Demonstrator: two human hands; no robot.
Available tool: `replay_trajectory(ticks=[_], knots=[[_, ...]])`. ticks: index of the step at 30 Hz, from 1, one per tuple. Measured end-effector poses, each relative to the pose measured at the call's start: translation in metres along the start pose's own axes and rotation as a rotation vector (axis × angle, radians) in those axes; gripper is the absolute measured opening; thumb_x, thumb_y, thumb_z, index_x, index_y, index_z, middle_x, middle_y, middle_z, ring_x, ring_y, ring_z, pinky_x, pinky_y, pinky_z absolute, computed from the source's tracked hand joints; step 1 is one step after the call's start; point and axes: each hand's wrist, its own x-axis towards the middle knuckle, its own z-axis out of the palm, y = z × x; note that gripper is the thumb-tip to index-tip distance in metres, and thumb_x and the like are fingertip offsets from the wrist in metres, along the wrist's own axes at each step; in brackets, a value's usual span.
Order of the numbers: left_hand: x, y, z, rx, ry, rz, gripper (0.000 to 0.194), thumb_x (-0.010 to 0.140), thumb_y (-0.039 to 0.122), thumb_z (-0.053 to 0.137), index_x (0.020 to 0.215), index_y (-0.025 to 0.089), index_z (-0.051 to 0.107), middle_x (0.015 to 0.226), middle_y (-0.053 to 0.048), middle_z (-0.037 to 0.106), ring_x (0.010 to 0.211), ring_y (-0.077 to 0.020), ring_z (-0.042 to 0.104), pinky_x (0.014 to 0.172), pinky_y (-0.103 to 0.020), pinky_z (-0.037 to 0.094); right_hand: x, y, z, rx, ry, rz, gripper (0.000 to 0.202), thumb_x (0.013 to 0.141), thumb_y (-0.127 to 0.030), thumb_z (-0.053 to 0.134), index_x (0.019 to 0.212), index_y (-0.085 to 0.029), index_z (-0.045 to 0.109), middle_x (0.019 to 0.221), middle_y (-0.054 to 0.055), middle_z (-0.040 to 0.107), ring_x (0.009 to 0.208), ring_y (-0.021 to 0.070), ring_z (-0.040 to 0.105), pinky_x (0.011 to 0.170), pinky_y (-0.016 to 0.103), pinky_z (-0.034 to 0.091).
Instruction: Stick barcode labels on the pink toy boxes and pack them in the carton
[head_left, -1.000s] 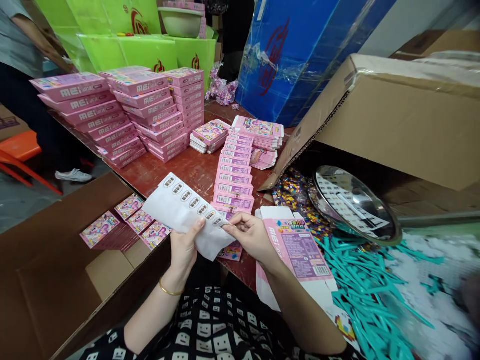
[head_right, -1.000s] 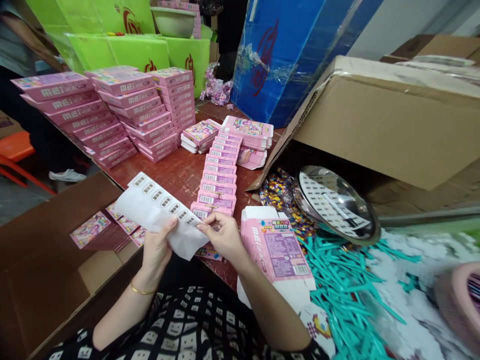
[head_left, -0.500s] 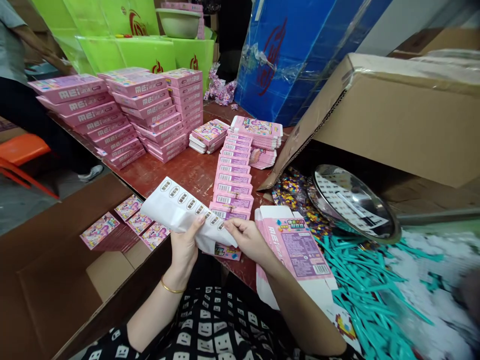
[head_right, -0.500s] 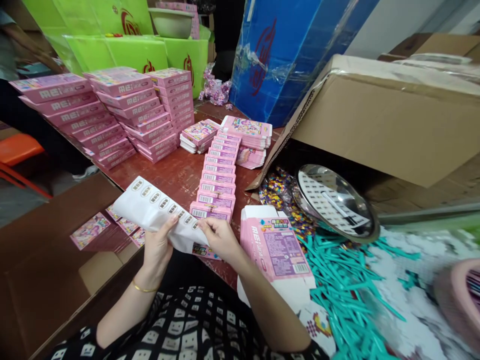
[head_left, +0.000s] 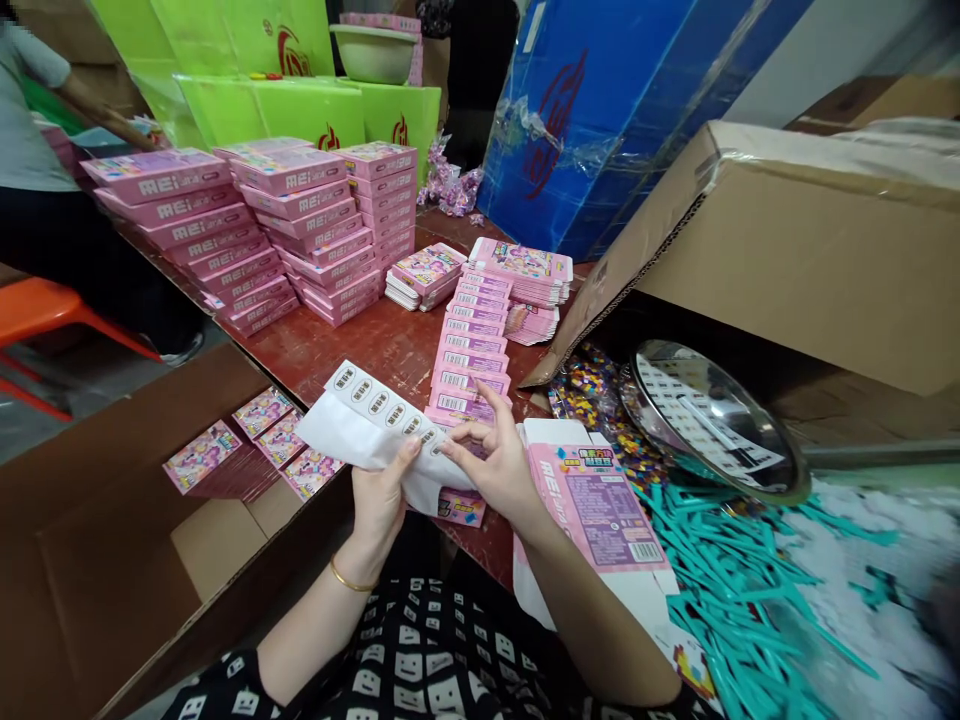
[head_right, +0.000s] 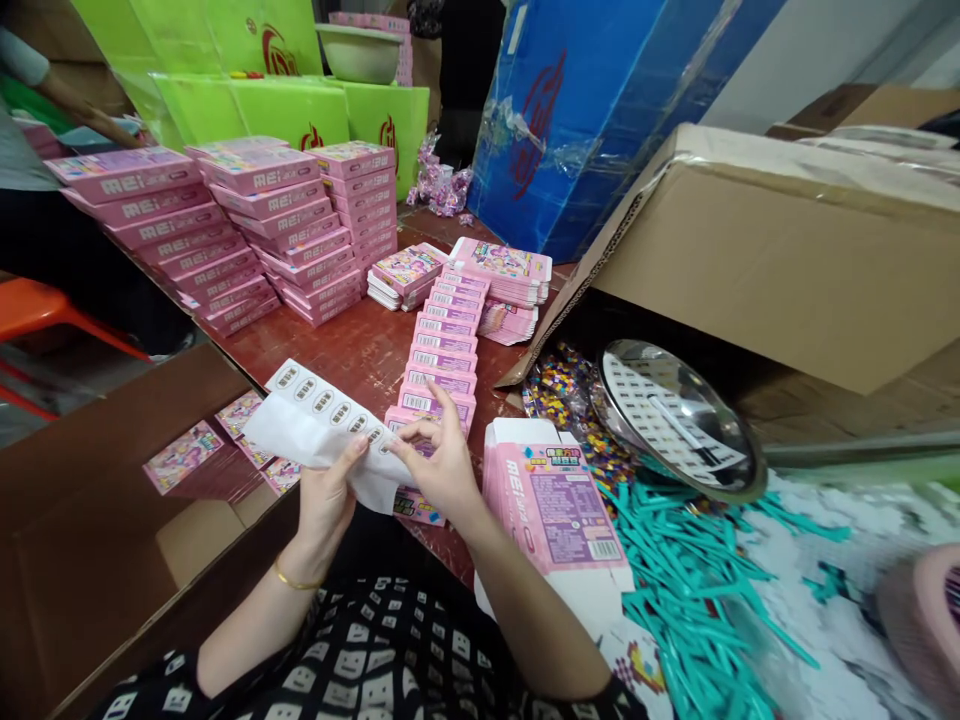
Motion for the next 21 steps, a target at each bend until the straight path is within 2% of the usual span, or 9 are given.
replay_trajectory(ticks=[4, 6, 8, 10, 12, 14, 16, 18, 21], knots=[[0.011, 0.005, -0.018, 0.028, -0.02, -0.006, 0.046, 0.058, 0.026, 0.092, 0.099, 0.017, 0.075, 0.101, -0.006, 0.077, 0.092, -0.0187, 0.071, 0.088, -0.027, 0.053, 0.007, -0.004, -0.002, -0.066, 0.004, -0.012, 0.075, 0.081, -0.022, 0.068, 0.146, -0.023, 0.03, 0.07, -0.003, 0.065, 0.067, 0.0175, 0.064, 0.072, 0.034, 0.052], [0.026, 0.018, -0.031, 0.033, 0.022, 0.023, 0.051, 0.054, 0.035, 0.094, 0.098, 0.018, 0.075, 0.101, -0.007, 0.077, 0.095, -0.0197, 0.071, 0.086, -0.024, 0.053, 0.008, -0.009, -0.009, -0.152, -0.001, -0.049, 0.071, 0.083, -0.021, 0.063, 0.147, -0.023, 0.031, 0.073, -0.002, 0.067, 0.07, 0.0179, 0.065, 0.073, 0.033, 0.052], [0.045, 0.04, -0.041, 0.052, -0.016, -0.027, 0.059, 0.049, 0.052, 0.092, 0.094, 0.017, 0.076, 0.099, -0.01, 0.077, 0.096, -0.0252, 0.071, 0.08, -0.027, 0.056, 0.008, -0.016, -0.018, -0.237, -0.034, -0.105, 0.069, 0.085, -0.019, 0.059, 0.148, -0.023, 0.03, 0.076, 0.0, 0.069, 0.075, 0.0183, 0.066, 0.077, 0.034, 0.052], [0.063, 0.069, -0.046, 0.099, -0.202, -0.173, 0.073, 0.046, 0.072, 0.083, 0.089, 0.014, 0.076, 0.099, -0.017, 0.075, 0.096, -0.0343, 0.071, 0.074, -0.034, 0.058, 0.006, -0.024, -0.028, -0.32, -0.096, -0.168, 0.068, 0.087, -0.019, 0.056, 0.15, -0.023, 0.029, 0.079, 0.0, 0.071, 0.077, 0.0181, 0.067, 0.081, 0.034, 0.052], [0.073, 0.097, -0.046, 0.173, -0.462, -0.309, 0.084, 0.044, 0.079, 0.078, 0.094, 0.012, 0.076, 0.103, -0.024, 0.073, 0.095, -0.0404, 0.07, 0.072, -0.04, 0.058, 0.002, -0.032, -0.036, -0.42, -0.161, -0.235, 0.065, 0.089, -0.017, 0.053, 0.15, -0.024, 0.029, 0.079, 0.0, 0.071, 0.076, 0.0174, 0.068, 0.082, 0.034, 0.053], [0.073, 0.113, -0.041, 0.3, -0.663, -0.356, 0.083, 0.048, 0.066, 0.086, 0.111, 0.013, 0.073, 0.109, -0.025, 0.072, 0.097, -0.0396, 0.07, 0.074, -0.04, 0.057, -0.002, -0.036, -0.041, -0.532, -0.193, -0.312, 0.063, 0.09, -0.016, 0.051, 0.149, -0.025, 0.031, 0.08, 0.0, 0.07, 0.075, 0.0174, 0.068, 0.081, 0.033, 0.054], [0.066, 0.113, -0.033, 0.466, -0.72, -0.302, 0.077, 0.053, 0.042, 0.093, 0.121, 0.016, 0.068, 0.105, -0.02, 0.074, 0.092, -0.033, 0.072, 0.075, -0.035, 0.056, -0.006, -0.036, -0.044, -0.631, -0.18, -0.397, 0.06, 0.091, -0.017, 0.05, 0.148, -0.026, 0.033, 0.081, 0.001, 0.071, 0.077, 0.0183, 0.068, 0.079, 0.032, 0.055], [0.057, 0.103, -0.024, 0.617, -0.674, -0.173, 0.062, 0.053, 0.029, 0.093, 0.11, 0.016, 0.072, 0.09, -0.013, 0.077, 0.078, -0.0254, 0.072, 0.068, -0.028, 0.053, -0.007, -0.035, -0.045, -0.687, -0.162, -0.467, 0.058, 0.092, -0.018, 0.05, 0.147, -0.028, 0.035, 0.082, 0.001, 0.071, 0.078, 0.0192, 0.069, 0.077, 0.032, 0.056], [0.047, 0.088, -0.016, 0.751, -0.625, 0.029, 0.027, 0.057, 0.027, 0.089, 0.076, 0.014, 0.076, 0.07, -0.008, 0.075, 0.061, -0.0198, 0.067, 0.057, -0.023, 0.048, -0.009, -0.038, -0.046, -0.686, -0.144, -0.482, 0.057, 0.092, -0.019, 0.049, 0.146, -0.027, 0.036, 0.08, 0.001, 0.071, 0.076, 0.0192, 0.069, 0.076, 0.032, 0.056]])
